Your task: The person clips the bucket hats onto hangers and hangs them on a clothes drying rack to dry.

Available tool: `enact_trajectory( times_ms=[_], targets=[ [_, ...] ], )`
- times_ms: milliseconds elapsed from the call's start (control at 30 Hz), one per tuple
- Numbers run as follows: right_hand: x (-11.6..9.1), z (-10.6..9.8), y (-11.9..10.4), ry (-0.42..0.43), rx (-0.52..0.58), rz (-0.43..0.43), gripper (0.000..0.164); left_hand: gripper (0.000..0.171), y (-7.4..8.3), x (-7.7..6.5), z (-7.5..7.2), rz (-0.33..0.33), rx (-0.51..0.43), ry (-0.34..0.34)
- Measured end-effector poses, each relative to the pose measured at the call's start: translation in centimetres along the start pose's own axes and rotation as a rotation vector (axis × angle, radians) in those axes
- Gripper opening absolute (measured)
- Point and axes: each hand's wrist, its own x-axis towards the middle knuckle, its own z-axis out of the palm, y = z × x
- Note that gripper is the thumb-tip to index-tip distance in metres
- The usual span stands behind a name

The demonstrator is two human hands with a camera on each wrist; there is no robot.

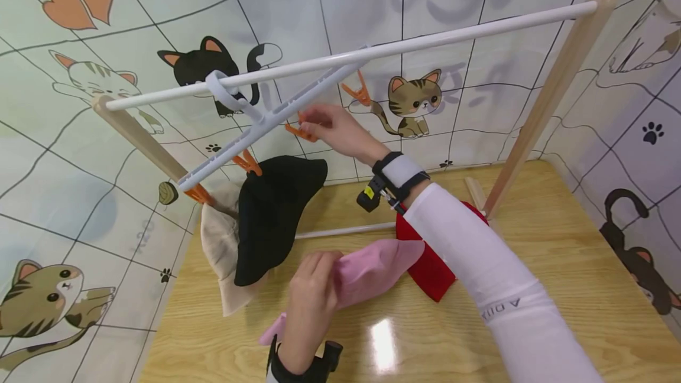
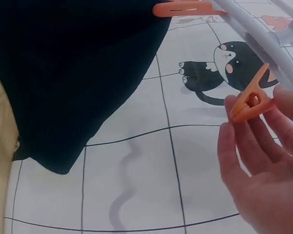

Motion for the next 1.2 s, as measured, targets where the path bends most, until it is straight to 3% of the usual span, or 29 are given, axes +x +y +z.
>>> enact_trajectory(
  times_ms=[433, 600, 867, 1200],
  targets=[
    [-1.9, -0.7, 3.0, 0.017, 0.071, -0.027, 0.034, 0.023, -0.1, 0.0, 0.1, 0.001, 0.030, 0.030],
    [-2.5, -1.3, 3.6, 0.030, 0.067, -0.014, 0.036, 0.024, -0.2, 0.2, 0.0, -0.040, 0.029, 0.027],
    [-3.6, -2.2, 3.9, 0.024, 0.120, 0.009, 0.038, 0.025, -0.2, 0.2, 0.0, -0.103, 0.034, 0.089],
    [-4.2, -2.5, 4.0, -0.018, 0.187, -0.036, 0.037, 0.021, -0.1, 0.2, 0.1, -0.154, 0.020, 0.088]
  ],
)
